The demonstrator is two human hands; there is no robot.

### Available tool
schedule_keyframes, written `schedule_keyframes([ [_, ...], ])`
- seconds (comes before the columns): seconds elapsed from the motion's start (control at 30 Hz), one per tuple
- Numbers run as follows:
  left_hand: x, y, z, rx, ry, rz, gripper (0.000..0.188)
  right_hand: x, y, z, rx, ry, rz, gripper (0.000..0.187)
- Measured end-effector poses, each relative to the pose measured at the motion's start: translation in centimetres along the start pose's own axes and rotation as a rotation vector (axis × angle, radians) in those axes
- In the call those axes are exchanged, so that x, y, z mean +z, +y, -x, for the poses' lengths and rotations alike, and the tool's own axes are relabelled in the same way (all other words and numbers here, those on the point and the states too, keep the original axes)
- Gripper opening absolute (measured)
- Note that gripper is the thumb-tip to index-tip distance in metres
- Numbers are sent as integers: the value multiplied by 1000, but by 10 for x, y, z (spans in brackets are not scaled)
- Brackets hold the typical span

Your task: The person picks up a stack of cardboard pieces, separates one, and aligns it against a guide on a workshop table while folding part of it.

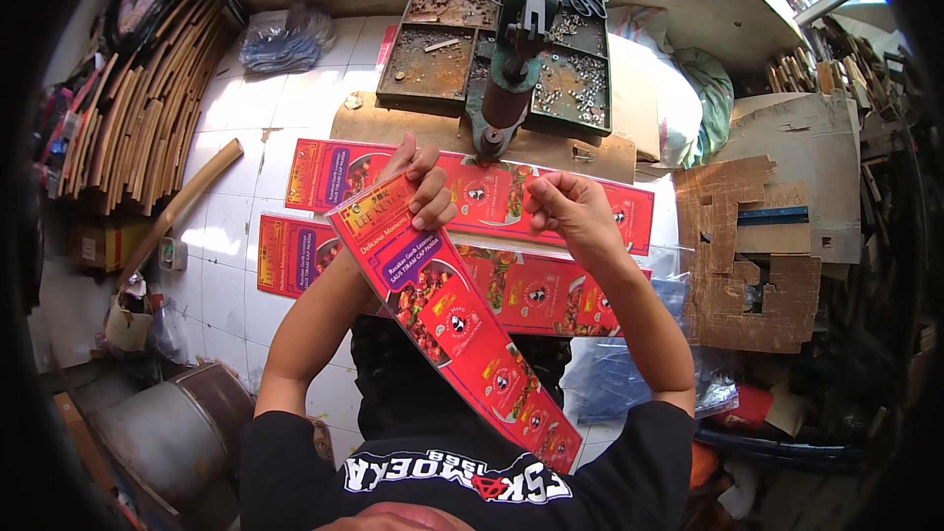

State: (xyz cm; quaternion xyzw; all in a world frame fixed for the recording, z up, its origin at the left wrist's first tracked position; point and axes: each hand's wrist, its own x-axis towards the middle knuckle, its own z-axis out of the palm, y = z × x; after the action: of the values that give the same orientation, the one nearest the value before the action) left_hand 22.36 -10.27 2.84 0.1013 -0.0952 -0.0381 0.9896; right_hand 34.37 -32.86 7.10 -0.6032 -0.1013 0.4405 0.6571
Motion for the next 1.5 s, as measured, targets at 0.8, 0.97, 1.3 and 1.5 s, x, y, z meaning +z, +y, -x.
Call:
schedule_keyframes([
  [0.8, -9, -1, 0, 0, -31, 29, 53, 10, 7, -98, -401, -52, 349, 17],
  [0.97, -9, -2, -4, -9, -56, 37, 53, 5, 10, -96, -579, 3, 517, 15],
  [1.3, -26, -6, 1, 115, 241, -73, 55, 52, -11, 91, -268, -394, 844, 62],
  [1.5, 5, -13, -8, 223, 812, -390, 52, 62, 17, 153, -306, -182, 1019, 54],
])
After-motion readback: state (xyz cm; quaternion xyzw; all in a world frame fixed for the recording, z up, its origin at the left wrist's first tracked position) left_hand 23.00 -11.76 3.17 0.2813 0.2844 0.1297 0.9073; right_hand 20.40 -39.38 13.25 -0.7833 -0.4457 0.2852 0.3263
